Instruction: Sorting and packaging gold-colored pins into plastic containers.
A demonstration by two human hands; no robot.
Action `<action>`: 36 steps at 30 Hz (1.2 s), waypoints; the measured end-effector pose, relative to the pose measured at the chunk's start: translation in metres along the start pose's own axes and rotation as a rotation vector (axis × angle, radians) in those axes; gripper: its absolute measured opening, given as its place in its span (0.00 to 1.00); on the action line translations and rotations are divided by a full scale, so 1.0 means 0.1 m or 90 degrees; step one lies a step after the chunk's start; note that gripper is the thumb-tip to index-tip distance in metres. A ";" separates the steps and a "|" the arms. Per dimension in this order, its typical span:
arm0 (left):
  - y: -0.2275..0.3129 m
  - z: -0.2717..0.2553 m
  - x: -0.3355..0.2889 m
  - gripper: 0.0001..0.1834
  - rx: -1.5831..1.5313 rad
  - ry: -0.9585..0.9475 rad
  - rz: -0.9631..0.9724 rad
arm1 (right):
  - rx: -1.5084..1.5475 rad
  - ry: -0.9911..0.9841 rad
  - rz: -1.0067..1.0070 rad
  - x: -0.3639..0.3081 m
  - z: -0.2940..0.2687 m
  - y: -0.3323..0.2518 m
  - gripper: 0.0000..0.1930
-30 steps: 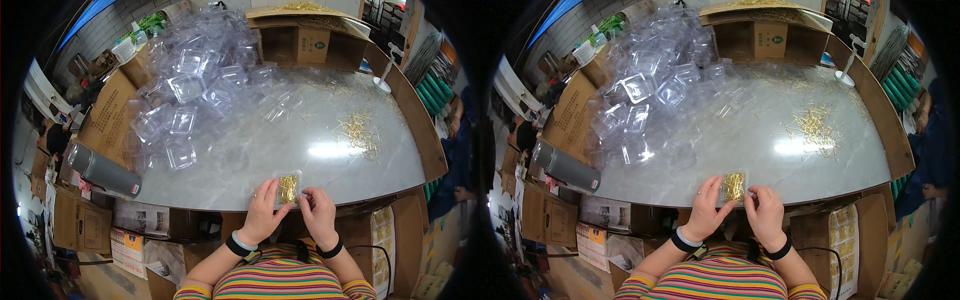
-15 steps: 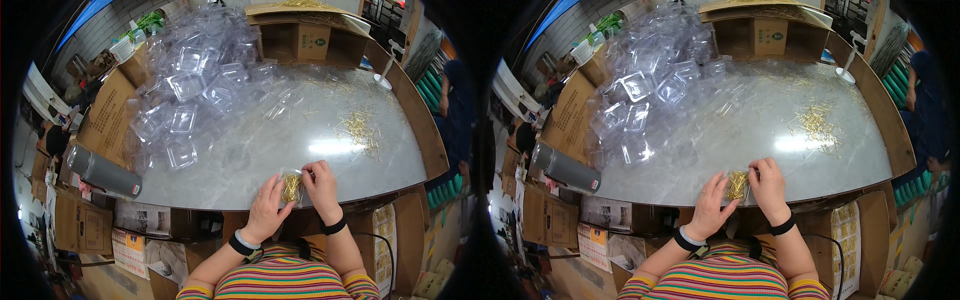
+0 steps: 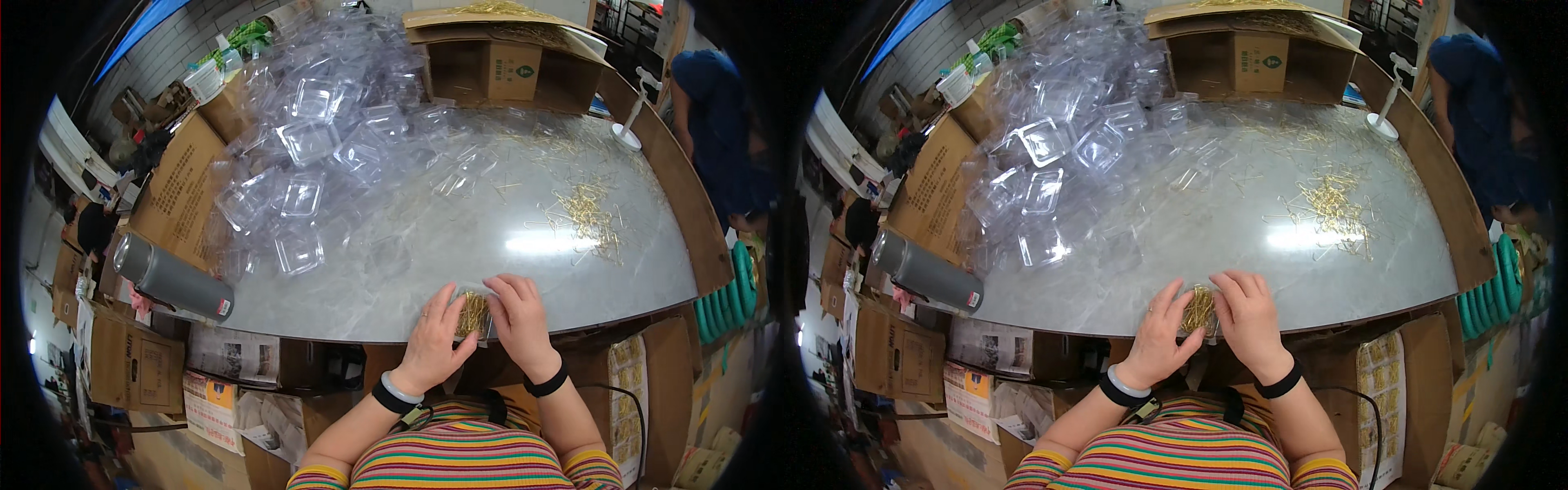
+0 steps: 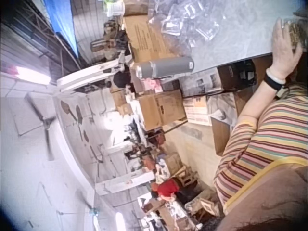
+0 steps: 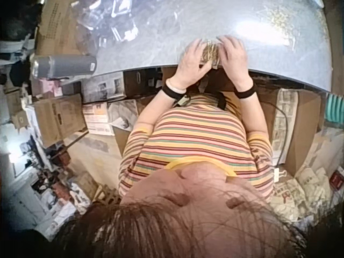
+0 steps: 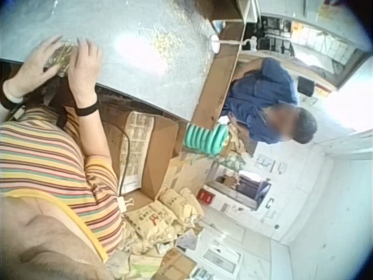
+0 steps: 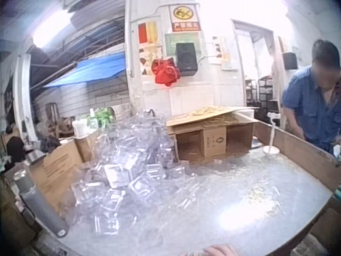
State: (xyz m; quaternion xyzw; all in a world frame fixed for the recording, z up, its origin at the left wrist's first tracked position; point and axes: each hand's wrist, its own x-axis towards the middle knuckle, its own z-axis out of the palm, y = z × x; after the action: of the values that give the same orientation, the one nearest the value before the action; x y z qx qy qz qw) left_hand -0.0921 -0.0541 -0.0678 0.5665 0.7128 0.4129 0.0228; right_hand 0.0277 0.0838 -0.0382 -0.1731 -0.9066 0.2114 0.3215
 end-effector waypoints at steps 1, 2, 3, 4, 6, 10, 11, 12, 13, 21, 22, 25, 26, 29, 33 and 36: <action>-0.01 0.00 0.00 0.31 -0.009 0.002 0.005 | 0.015 0.019 0.009 0.01 -0.01 -0.03 0.15; -0.03 -0.01 0.00 0.29 -0.023 0.008 0.009 | -0.005 -0.005 -0.027 0.01 0.01 -0.03 0.15; -0.04 -0.03 -0.01 0.27 -0.038 0.013 0.013 | -0.025 -0.028 -0.063 0.00 0.07 -0.01 0.15; -0.05 -0.04 -0.01 0.25 -0.052 0.020 0.017 | -0.046 -0.053 -0.101 -0.02 0.12 0.02 0.15; -0.08 -0.04 -0.03 0.22 -0.053 0.034 0.016 | 0.001 -0.051 -0.040 -0.08 0.17 0.05 0.19; -0.07 0.01 -0.03 0.20 -0.043 0.026 0.019 | -0.061 -0.069 -0.044 -0.17 0.17 0.00 0.25; -0.07 0.02 -0.03 0.20 -0.031 0.034 0.012 | -0.108 -0.086 -0.058 -0.17 0.16 -0.01 0.26; -0.07 0.01 -0.05 0.21 -0.021 0.039 0.006 | -0.108 -0.119 -0.041 -0.18 0.14 -0.04 0.27; -0.06 0.00 -0.04 0.23 -0.018 0.036 0.008 | -0.073 -0.108 -0.034 -0.19 0.13 -0.07 0.27; 0.05 0.01 0.03 0.35 0.071 -0.054 0.103 | -0.240 -0.131 0.122 0.29 -0.81 1.31 0.25; 0.04 0.03 0.04 0.35 0.085 -0.053 0.106 | -0.318 -0.129 0.152 0.34 -0.87 1.48 0.25; 0.09 -0.01 0.05 0.35 0.106 -0.050 0.085 | -0.377 -0.197 0.115 0.33 -0.82 1.73 0.24; 0.08 -0.05 0.05 0.34 0.131 -0.046 0.077 | -0.333 -0.220 0.067 0.37 -0.78 1.72 0.24; -0.02 -0.18 -0.01 0.34 0.190 -0.041 0.045 | -0.130 -0.314 -0.027 0.52 -0.63 1.61 0.24; -0.16 -0.27 0.00 0.33 0.219 -0.036 0.029 | -0.202 -0.284 -0.007 0.70 -0.49 1.45 0.23; -0.15 -0.28 0.04 0.33 0.211 -0.034 0.043 | -0.254 -0.281 -0.006 0.85 -0.39 1.49 0.22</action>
State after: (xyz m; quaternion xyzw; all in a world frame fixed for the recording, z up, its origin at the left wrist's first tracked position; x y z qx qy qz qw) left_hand -0.1194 -0.0673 -0.0568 0.5971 0.7508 0.2747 -0.0662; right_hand 0.0177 0.2591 -0.0416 -0.1785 -0.9790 0.0604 0.0772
